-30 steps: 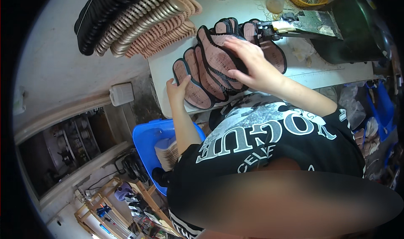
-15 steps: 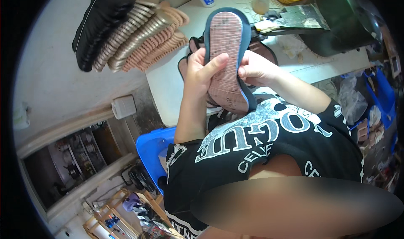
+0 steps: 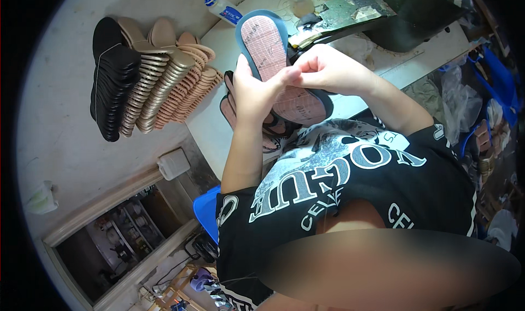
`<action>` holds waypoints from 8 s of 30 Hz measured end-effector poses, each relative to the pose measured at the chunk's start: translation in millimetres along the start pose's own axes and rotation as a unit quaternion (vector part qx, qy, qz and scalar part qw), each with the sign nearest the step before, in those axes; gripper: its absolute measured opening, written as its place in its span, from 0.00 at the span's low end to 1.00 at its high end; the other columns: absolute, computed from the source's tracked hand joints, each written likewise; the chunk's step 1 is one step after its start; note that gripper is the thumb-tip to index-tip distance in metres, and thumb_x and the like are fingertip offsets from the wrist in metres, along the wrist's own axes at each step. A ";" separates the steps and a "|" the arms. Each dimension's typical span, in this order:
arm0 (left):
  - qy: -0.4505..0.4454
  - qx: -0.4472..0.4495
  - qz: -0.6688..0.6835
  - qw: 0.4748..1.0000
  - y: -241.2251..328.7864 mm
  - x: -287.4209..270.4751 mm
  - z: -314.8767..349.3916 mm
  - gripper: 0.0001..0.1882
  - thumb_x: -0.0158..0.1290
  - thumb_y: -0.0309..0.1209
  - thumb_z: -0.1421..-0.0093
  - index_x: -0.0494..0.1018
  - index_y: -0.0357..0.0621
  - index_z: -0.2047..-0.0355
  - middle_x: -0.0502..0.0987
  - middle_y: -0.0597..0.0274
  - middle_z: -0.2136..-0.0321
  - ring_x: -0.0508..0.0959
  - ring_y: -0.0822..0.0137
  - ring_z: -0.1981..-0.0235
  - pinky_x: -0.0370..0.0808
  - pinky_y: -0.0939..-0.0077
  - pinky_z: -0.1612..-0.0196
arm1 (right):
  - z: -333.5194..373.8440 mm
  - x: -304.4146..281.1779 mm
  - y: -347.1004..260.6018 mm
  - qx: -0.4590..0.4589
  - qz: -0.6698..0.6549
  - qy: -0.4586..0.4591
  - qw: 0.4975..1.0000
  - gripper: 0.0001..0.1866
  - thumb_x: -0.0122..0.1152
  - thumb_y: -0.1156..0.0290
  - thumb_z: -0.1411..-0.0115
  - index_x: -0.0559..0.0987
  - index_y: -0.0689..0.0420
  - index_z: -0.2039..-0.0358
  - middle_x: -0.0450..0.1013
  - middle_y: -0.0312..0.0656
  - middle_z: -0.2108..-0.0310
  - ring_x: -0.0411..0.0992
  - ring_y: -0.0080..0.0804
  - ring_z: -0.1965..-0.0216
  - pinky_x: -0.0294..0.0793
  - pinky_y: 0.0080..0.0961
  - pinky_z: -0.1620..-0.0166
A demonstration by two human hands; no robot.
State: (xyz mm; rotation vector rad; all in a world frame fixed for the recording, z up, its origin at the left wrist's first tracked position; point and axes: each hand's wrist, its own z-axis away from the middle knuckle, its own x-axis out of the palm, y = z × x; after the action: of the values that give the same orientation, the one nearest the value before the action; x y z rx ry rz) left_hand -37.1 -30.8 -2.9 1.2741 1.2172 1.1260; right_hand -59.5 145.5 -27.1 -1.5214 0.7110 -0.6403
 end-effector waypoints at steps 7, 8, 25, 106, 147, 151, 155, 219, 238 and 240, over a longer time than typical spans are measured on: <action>0.070 -0.032 0.075 0.994 -4.2 3.5 -44.7 0.17 0.60 0.28 0.49 0.71 0.31 0.62 0.77 0.58 0.68 0.76 0.71 0.70 0.73 0.79 0.64 | 19.3 -3.5 12.2 0.068 -0.059 -0.007 0.996 0.18 0.62 0.55 0.45 0.79 0.60 0.74 0.69 0.27 0.79 0.62 0.14 0.77 0.62 0.15 0.72; 0.073 -0.024 0.040 0.996 -14.3 -0.2 -52.8 0.18 0.61 0.30 0.50 0.72 0.31 0.63 0.76 0.56 0.67 0.76 0.68 0.68 0.73 0.77 0.62 | 22.4 -1.2 24.1 0.103 -0.167 0.001 0.981 0.13 0.62 0.65 0.44 0.79 0.61 0.63 0.74 0.30 0.69 0.68 0.15 0.70 0.69 0.15 0.64; 0.095 -0.045 -0.211 0.972 -77.0 13.4 -99.4 0.30 0.60 0.47 0.53 0.70 0.25 0.68 0.68 0.36 0.57 0.67 0.48 0.52 0.62 0.62 0.46 | 43.7 -10.5 40.8 0.092 -0.299 0.207 0.927 0.14 0.62 0.64 0.45 0.79 0.63 0.67 0.76 0.35 0.73 0.70 0.14 0.80 0.67 0.11 0.80; -0.038 -0.335 -0.120 0.934 -10.8 -21.2 -73.6 0.22 0.64 0.46 0.52 0.69 0.40 0.81 0.65 0.70 0.93 0.61 0.79 0.93 0.71 0.83 0.81 | 59.5 18.5 25.0 0.230 -0.341 0.116 0.904 0.13 0.61 0.65 0.44 0.77 0.64 0.66 0.77 0.44 0.75 0.76 0.24 0.75 0.75 0.15 0.72; -0.326 -0.222 -0.261 0.881 7.2 -5.9 -95.0 0.14 0.55 0.38 0.41 0.69 0.38 0.68 0.70 0.70 0.74 0.67 0.82 0.73 0.66 0.86 0.71 | 5.6 -5.6 13.6 0.112 -0.329 0.247 0.905 0.21 0.59 0.56 0.44 0.77 0.62 0.60 0.77 0.46 0.69 0.78 0.29 0.72 0.79 0.16 0.70; -0.295 -0.242 -0.283 0.880 13.4 0.6 -90.3 0.20 0.55 0.43 0.43 0.73 0.34 0.67 0.75 0.65 0.76 0.70 0.79 0.77 0.68 0.83 0.73 | 5.1 -8.6 18.4 0.118 -0.321 0.240 0.908 0.20 0.61 0.58 0.45 0.77 0.64 0.62 0.76 0.48 0.69 0.78 0.30 0.72 0.79 0.16 0.70; -0.276 -0.314 -0.277 0.865 13.9 3.1 -91.7 0.20 0.54 0.46 0.43 0.74 0.40 0.73 0.74 0.67 0.79 0.70 0.80 0.81 0.67 0.85 0.77 | 7.7 -13.1 20.0 0.120 -0.322 0.220 0.913 0.18 0.62 0.60 0.46 0.77 0.64 0.64 0.76 0.47 0.70 0.78 0.29 0.72 0.79 0.17 0.70; 0.131 -0.009 0.069 0.989 3.2 -64.3 73.6 0.12 0.44 0.31 0.35 0.64 0.36 0.55 0.72 0.64 0.61 0.69 0.79 0.62 0.64 0.83 0.55 | 0.8 52.4 10.1 0.087 -0.352 -0.044 0.931 0.16 0.52 0.65 0.37 0.73 0.62 0.55 0.74 0.41 0.61 0.73 0.24 0.60 0.72 0.21 0.55; 0.082 0.094 -0.114 0.986 -11.2 0.2 8.7 0.13 0.51 0.38 0.38 0.65 0.41 0.71 0.70 0.71 0.77 0.64 0.83 0.77 0.63 0.89 0.73 | 3.8 -3.6 -3.2 0.015 -0.086 0.030 0.996 0.11 0.58 0.73 0.43 0.75 0.64 0.81 0.65 0.28 0.85 0.59 0.12 0.82 0.57 0.14 0.79; 0.020 0.012 -0.020 1.000 2.2 -1.8 3.3 0.18 0.57 0.41 0.42 0.68 0.37 0.67 0.73 0.67 0.74 0.69 0.80 0.74 0.68 0.86 0.68 | 5.0 -10.1 -13.5 0.025 -0.077 0.029 0.996 0.11 0.58 0.73 0.44 0.75 0.63 0.81 0.65 0.28 0.85 0.58 0.11 0.82 0.56 0.13 0.79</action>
State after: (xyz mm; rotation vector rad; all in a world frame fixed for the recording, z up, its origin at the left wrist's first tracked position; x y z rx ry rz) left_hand -33.8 -32.8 -0.8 1.2460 1.2838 1.1145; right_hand -61.4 156.8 -13.9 -1.5266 0.6223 -0.8152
